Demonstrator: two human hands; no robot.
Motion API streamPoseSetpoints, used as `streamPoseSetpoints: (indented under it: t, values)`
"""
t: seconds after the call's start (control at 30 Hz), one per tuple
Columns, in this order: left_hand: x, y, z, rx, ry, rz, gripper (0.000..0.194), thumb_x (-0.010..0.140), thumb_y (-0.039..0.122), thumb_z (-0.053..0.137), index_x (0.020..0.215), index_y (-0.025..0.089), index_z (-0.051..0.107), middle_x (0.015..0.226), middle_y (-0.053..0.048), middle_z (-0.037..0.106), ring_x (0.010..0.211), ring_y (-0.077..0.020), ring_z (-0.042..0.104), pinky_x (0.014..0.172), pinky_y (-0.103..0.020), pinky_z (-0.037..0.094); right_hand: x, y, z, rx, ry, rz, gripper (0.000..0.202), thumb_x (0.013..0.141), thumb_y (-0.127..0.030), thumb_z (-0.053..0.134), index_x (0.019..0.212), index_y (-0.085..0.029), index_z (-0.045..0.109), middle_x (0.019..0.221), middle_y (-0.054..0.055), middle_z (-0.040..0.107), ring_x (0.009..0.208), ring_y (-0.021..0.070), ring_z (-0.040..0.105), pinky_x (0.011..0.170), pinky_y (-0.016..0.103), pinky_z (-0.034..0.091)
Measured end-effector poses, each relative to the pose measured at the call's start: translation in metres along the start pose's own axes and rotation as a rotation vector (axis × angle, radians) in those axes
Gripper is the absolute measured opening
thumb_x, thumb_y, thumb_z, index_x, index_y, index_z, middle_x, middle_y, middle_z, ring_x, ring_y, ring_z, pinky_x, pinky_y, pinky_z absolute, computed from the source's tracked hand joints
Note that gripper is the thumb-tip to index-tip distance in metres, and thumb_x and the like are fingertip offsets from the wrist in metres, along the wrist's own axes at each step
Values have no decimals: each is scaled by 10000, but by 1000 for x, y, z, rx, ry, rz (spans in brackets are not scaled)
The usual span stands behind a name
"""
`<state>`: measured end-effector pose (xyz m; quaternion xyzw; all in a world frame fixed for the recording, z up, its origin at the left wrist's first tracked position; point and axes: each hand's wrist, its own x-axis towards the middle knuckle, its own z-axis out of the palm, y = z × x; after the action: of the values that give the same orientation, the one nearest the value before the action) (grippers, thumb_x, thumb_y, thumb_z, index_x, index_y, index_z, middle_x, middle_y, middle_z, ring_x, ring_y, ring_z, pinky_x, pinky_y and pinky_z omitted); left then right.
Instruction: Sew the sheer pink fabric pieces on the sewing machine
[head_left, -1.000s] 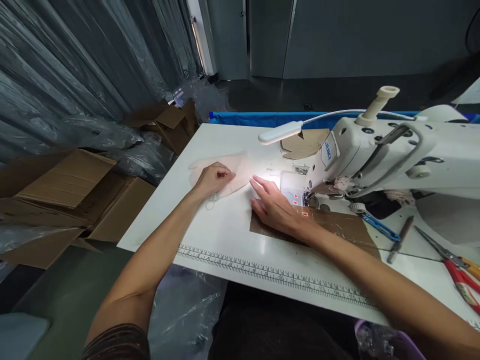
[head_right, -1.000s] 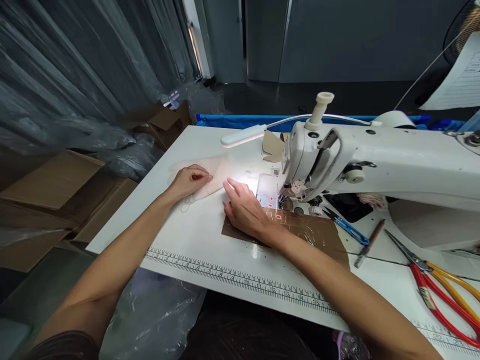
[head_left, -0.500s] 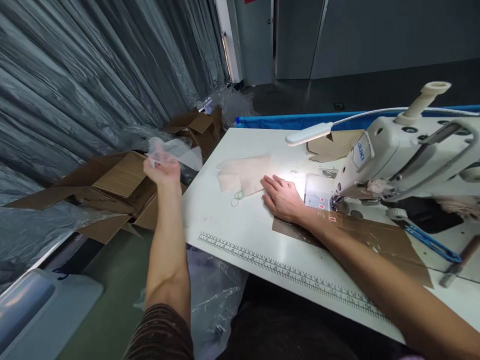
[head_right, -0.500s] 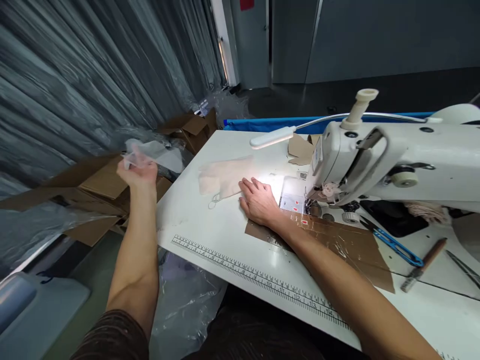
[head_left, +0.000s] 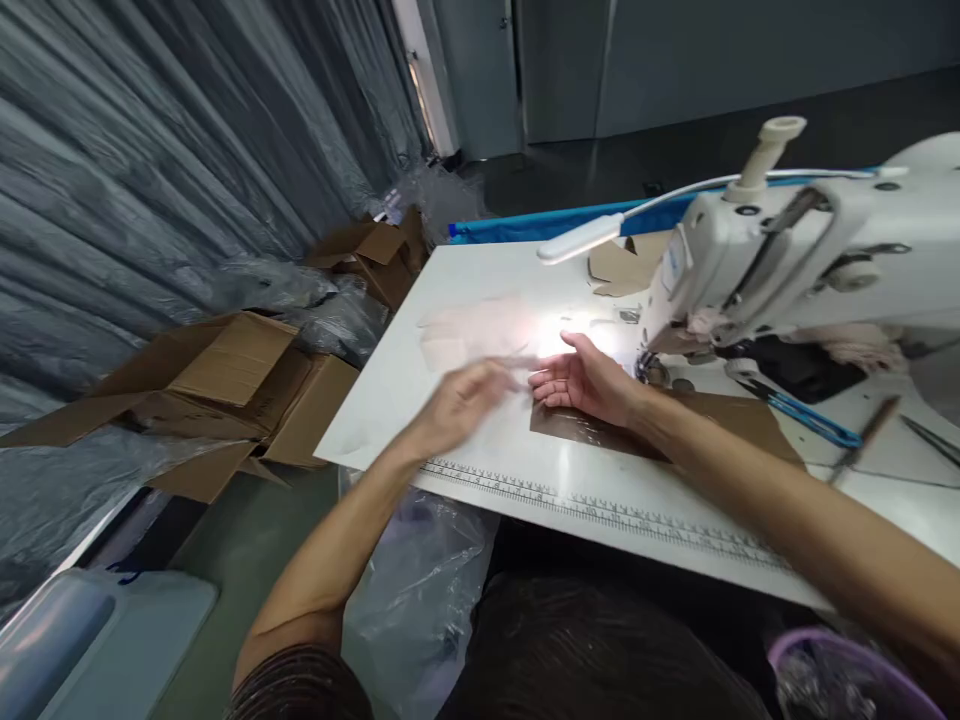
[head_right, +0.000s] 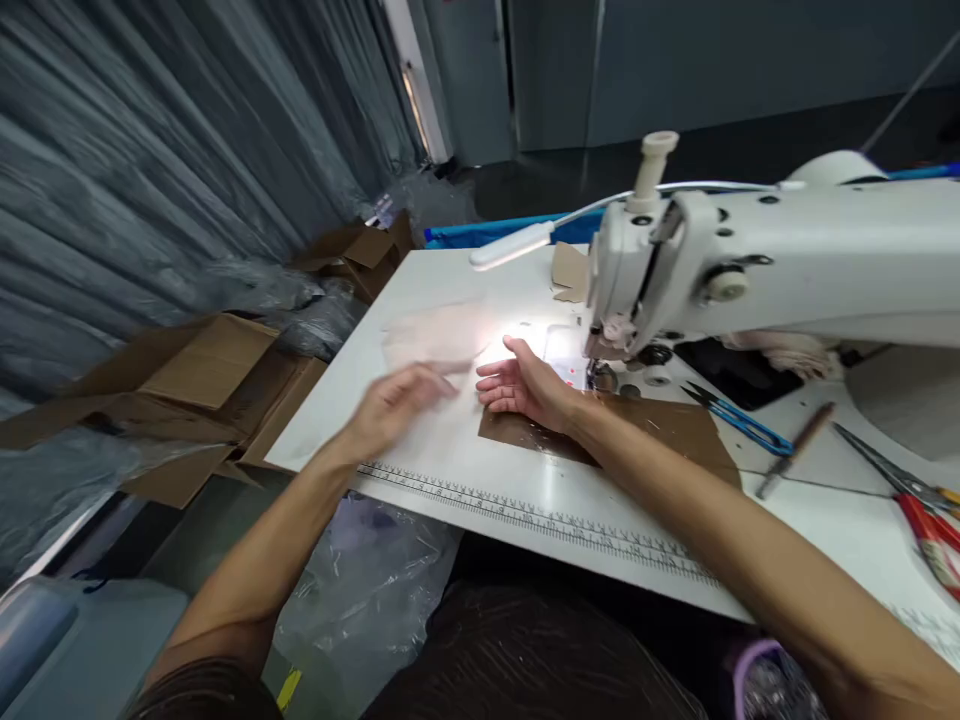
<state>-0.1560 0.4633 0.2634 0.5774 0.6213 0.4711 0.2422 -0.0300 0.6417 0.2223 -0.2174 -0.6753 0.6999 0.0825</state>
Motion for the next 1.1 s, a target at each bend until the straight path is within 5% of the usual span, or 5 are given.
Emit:
streamPoseSetpoints:
  t: [0.13,0.33,0.57,0.8,1.1]
  values:
    - [16,7,52,159,-583,253,248,1001,271,486,1188,220,640,1414,-75,593,1344,-215,526,1130,-441,444,-38,3,-39,292,-89,318,578,998,-598,337,982,-112,651,843,154,715,749,215,693,682,317,612]
    - [72,-18,51,245,-272,233,277,942,163,452,1147,137,636,1094,-106,722,1006,-179,689,888,-353,573,-62,21,-61,165,-103,195,153,903,-286,681,980,-153,685,935,86,736,914,160,707,900,277,595]
    - [80,-24,56,220,-582,119,437,834,217,594,1269,182,615,1001,-60,731,833,-166,674,708,-277,527,-73,28,-50,98,34,102,76,860,-215,718,873,-183,650,826,53,734,815,165,723,790,305,633]
    - [67,-25,53,7,-450,-28,178,861,347,681,909,197,763,758,-33,727,617,-113,606,543,-220,453,-107,21,-84,101,41,238,363,713,-414,851,899,-166,663,918,101,757,727,180,728,542,237,599]
    - [64,-29,76,-620,91,-422,295,753,389,836,901,147,757,987,-82,767,824,-160,743,866,-302,609,-94,18,-90,149,215,233,411,702,-484,858,821,-166,627,880,95,755,703,169,721,524,219,575]
